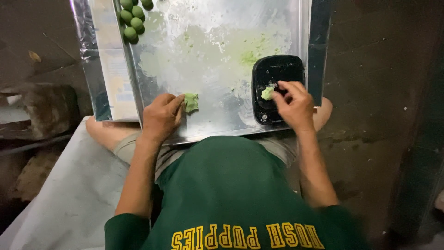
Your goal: The person sits cross-legged on the floor and repeatedly takes small pieces of green dough from a metal tray, rolls them into balls between their palms, and places the finished balls back on the tray. A digital scale is visible on the tray but is not used during the clip.
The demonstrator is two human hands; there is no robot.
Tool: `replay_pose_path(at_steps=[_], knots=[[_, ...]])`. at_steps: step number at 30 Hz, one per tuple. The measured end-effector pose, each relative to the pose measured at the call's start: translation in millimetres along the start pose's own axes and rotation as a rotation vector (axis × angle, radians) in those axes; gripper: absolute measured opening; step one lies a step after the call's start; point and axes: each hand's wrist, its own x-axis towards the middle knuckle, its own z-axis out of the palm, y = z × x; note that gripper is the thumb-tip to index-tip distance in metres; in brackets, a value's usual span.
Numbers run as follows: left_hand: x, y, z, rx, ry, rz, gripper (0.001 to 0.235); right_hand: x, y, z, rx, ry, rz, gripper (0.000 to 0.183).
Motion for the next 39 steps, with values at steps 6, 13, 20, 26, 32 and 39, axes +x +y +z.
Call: replay_pose_path(at_steps=[6, 13, 20, 26, 32, 39], knots=[[10.6, 5.0, -15.2, 0.065, 0.089, 0.018, 0.015, -10.7, -3.2, 27.1, -0.228, -0.065, -0.177, 0.043], [15.4, 59.7, -11.0, -0.845, 0.09, -0.349, 0.016, -8.2, -45.7, 42.8, 0.089, -0.067, -0.165, 0.024], [30.8, 105.5, -4.9, -1.361, -0.157, -0.48, 0.028, -7.7, -117.0, 53.9, 0.391, -0.112, -0.148, 0.03], [31.3, 96.4, -3.2, -1.204, -0.069, -0.34, 0.012, -7.9, -123.7, 48.9, 0.386, -0.095, -0.194, 0.033], [39.7, 103.2, -16.4, -1.2, -0.178, -0.336, 0.013, -4.6, -118.7, 48.4, 0.052, -0.027, -0.402, 0.032], [32.4, 96.9, -9.4, -1.648, -0.518, -0.646, 0.023, -15.5, -93.7, 57.3, 0.345, -0.037, -0.361, 0.032]])
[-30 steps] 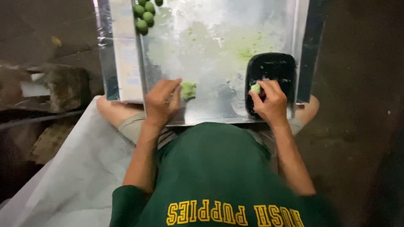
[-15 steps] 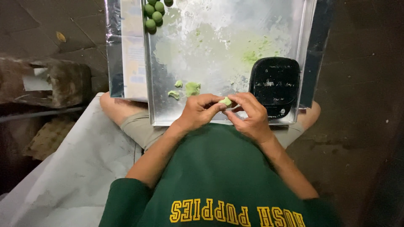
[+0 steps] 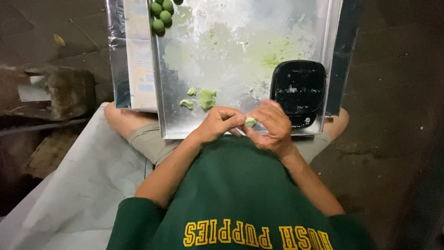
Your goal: The person sits cross-legged on the floor and repeatedly takes small pieces of green dough from a metal tray, rolls them into balls between their palms, and places the finished balls back on the tray. A digital scale is visible on the tray but is not used during the clip.
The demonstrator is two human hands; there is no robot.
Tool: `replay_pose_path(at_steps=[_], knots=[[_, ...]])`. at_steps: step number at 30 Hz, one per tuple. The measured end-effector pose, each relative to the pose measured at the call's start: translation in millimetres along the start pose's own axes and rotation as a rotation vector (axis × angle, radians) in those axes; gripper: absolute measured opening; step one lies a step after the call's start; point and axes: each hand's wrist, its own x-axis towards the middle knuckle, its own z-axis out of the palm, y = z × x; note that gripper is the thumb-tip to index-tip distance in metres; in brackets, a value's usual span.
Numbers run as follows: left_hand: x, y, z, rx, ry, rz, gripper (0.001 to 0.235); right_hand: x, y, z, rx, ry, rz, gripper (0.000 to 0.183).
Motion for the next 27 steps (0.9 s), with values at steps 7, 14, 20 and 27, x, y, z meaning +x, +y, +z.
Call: replay_pose_path(at_steps=[7, 14, 20, 27], knots=[[3.7, -6.0, 0.1, 0.009, -0.033, 0.011, 0.016, 9.1, -8.0, -2.3, 0.053, -0.104, -0.002, 0.026], [2.4, -25.1, -4.0, 0.296, 0.089, 0.394, 0.014, 0.1, -1.3, -1.4, -0.055, -0.131, -0.025, 0.035], [10.3, -54.6, -3.8, 0.061, 0.168, 0.097, 0.036, 6.2, -4.0, 3.2, -0.113, -0.081, -0.063, 0.036], [10.0, -31.5, -6.1, 0.136, -0.036, 0.072, 0.019, 7.7, -7.1, 7.2, -0.125, -0.109, -0.069, 0.033]])
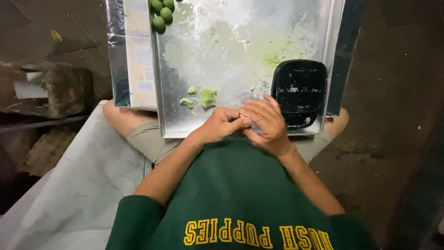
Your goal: The person sits cross-legged on the floor and repeatedly takes small pieces of green dough from a metal tray, rolls them into balls between their palms, and places the finished balls back on the tray. A digital scale is visible on the tray but is not used during the clip.
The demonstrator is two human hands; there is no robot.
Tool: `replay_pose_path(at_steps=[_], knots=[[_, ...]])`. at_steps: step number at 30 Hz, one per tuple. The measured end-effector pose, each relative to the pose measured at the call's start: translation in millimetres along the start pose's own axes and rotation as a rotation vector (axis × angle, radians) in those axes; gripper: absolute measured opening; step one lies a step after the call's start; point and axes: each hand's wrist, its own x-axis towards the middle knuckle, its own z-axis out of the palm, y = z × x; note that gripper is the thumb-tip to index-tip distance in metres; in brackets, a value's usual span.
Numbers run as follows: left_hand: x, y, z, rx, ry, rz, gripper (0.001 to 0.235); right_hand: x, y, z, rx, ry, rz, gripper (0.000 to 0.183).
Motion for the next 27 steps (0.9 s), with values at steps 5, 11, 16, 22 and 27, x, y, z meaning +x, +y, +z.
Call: replay_pose_path(at_steps=[5, 11, 16, 22, 27], knots=[[-4.7, 1.8, 2.8, 0.071, 0.041, 0.18, 0.016, -0.3, -0.8, -3.8, -0.036, -0.021, -0.023, 0.038], [-5.7, 30.3, 7.1, -0.24, -0.045, -0.107, 0.03, -3.8, -3.0, -2.3, 0.041, 0.04, -0.042, 0.024], [0.2, -30.3, -10.4, -0.03, -0.068, 0.034, 0.024, 2.9, -3.1, -8.3, -0.001, -0.02, -0.045, 0.034], [-6.4, 13.3, 3.9, -0.223, -0.026, 0.003, 0.016, 0.7, -2.6, -7.6, 0.061, -0.011, -0.065, 0.027], [-6.9, 32.4, 5.7, -0.239, -0.104, 0.028, 0.008, -2.9, 2.7, -9.2, 0.088, -0.069, -0.094, 0.033]])
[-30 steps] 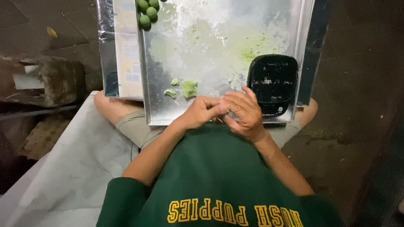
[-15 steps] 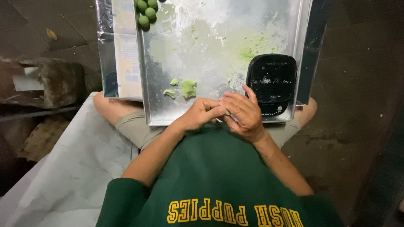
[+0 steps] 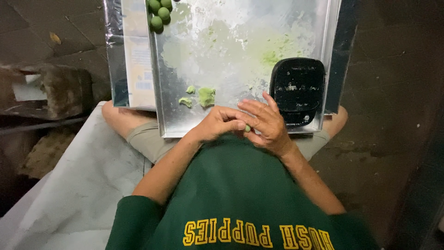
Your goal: The person sits cross-legged on the floor and repeatedly takes small pieces of green dough from a metal tray, rolls them into balls between their palms, and places the finished balls back on the tray. A digital scale is visible on the tray but is not used during the clip.
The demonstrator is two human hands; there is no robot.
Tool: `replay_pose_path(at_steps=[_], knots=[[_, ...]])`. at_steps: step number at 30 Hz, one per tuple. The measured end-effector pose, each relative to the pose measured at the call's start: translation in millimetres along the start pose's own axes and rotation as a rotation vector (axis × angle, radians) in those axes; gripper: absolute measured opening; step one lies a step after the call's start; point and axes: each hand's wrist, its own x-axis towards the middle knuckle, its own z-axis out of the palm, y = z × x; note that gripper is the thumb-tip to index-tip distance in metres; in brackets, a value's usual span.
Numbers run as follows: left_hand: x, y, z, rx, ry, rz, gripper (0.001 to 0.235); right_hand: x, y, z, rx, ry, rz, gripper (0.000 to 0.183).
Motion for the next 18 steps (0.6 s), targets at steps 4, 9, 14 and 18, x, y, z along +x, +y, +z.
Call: replay_pose_path(at_steps=[4, 9, 14, 18], knots=[[-1.9, 7.6, 7.9, -0.04, 0.119, 0.029, 0.018, -2.5, -1.4, -2.9, -0.036, -0.001, 0.051, 0.042], [-2.3, -9.2, -1.5, -0.051, 0.142, 0.073, 0.016, 3.6, -7.5, -2.2, -0.019, 0.059, 0.068, 0.035], [-0.6, -20.7, -13.8, -0.093, 0.179, 0.098, 0.026, 4.9, -10.3, 0.2, 0.011, 0.08, 0.167, 0.059], [-4.5, -6.1, 0.3, -0.003, 0.25, 0.113, 0.023, -5.9, -2.7, 3.5, 0.05, 0.144, 0.183, 0.047]])
